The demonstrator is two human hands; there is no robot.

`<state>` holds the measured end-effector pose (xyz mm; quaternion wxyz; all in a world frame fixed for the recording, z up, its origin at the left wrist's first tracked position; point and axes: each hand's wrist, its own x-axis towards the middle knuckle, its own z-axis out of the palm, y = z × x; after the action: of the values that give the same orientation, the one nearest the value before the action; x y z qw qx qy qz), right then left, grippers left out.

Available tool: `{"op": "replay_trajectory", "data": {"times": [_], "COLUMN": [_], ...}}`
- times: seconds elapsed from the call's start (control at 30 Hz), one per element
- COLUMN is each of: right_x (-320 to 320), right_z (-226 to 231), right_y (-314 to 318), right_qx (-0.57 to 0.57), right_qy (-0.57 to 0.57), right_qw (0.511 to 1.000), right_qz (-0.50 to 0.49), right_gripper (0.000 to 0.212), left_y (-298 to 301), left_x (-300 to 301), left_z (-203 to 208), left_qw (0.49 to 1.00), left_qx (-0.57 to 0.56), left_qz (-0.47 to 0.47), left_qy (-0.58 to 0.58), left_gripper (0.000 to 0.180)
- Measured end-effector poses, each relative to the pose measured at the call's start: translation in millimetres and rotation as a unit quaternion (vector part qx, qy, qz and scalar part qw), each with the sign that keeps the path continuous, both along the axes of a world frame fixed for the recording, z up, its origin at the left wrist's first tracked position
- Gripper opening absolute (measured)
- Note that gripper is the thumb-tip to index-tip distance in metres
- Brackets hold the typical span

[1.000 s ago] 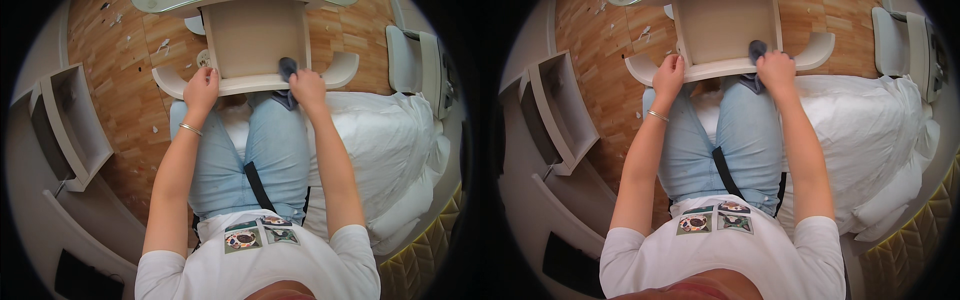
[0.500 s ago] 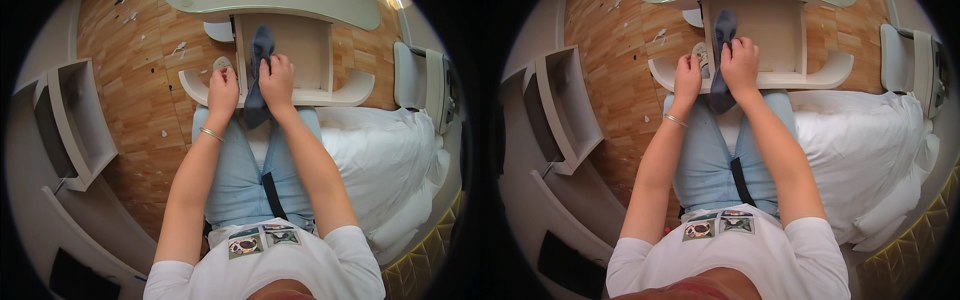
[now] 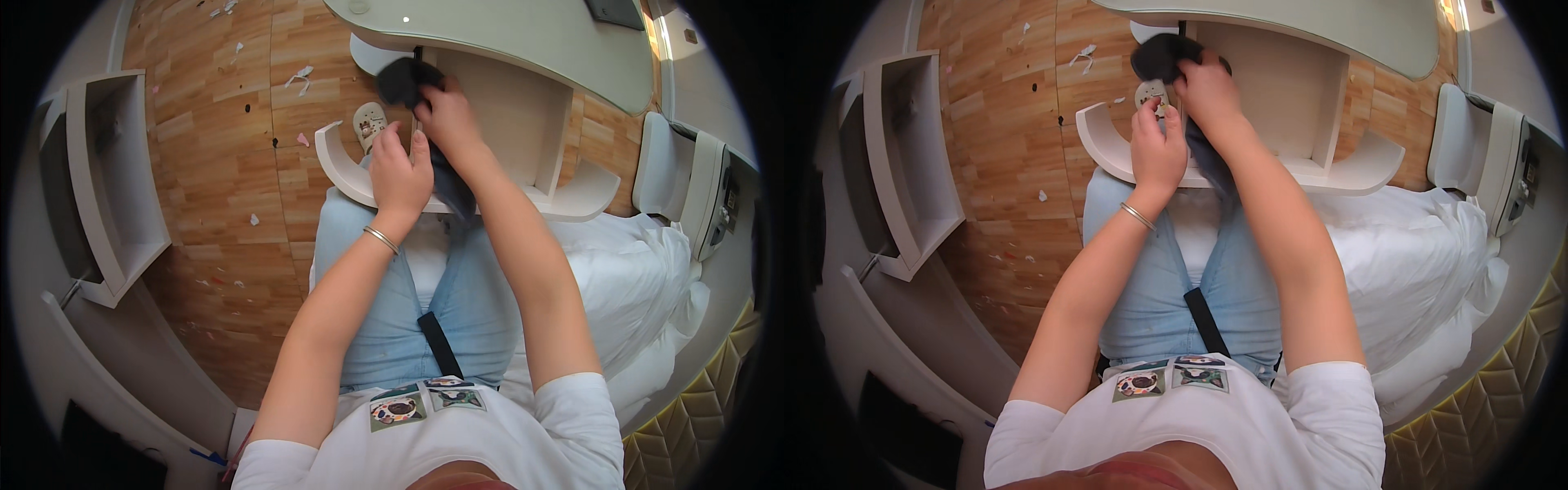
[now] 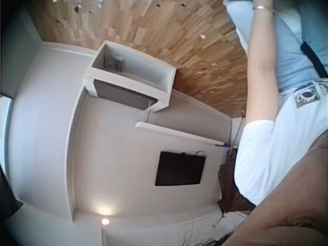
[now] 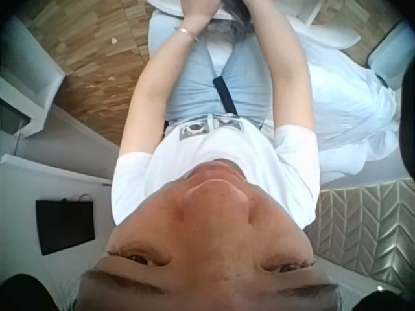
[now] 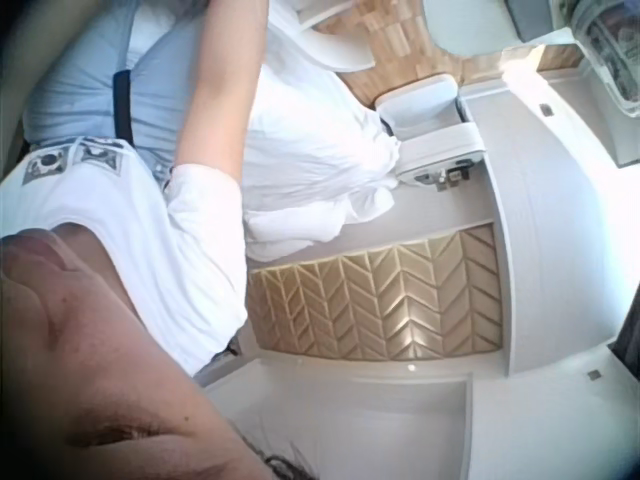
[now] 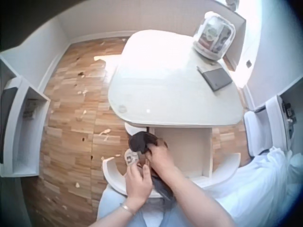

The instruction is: The person wipes a white bedside table and its open drawer with a dark cloth, then cleans a dark rectangular object and a white shelf unit. The person moves between surfaces, wiping them methodically.

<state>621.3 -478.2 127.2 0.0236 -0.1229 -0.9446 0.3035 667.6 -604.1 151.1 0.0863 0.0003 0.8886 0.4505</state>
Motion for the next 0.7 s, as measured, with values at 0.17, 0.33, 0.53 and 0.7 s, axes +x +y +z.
{"op": "replay_trajectory", "data": {"times": [0.17,0.33,0.53,0.7], "right_x": [-50.9,-56.5,-11.8,44.0], "right_z": [-19.8,-25.2,-19.2,7.7], "right_y": [11.8,4.2,-11.0,-14.5], "right_qx": [0.040,0.058,0.050,0.101], "right_qy": [0.073,0.080,0.010,-0.026], "right_qw": [0.995,0.990,0.998,0.981], "right_qz": [-0.050,-0.105,-0.027,0.165], "right_gripper": [0.026,0.025,0.028,0.028], "left_y": [2.1,1.9,3.0,-1.5], "left_x": [1.9,5.9,7.1,7.3], "left_z": [7.0,7.7,3.1,-2.5], "left_qw": [0.999,0.998,0.997,0.994], "left_qx": [0.004,-0.018,-0.019,0.009], "left_qz": [-0.026,-0.039,-0.012,0.017], "left_qy": [0.038,0.054,0.069,0.104], "left_gripper": [0.047,0.048,0.052,0.053]}}
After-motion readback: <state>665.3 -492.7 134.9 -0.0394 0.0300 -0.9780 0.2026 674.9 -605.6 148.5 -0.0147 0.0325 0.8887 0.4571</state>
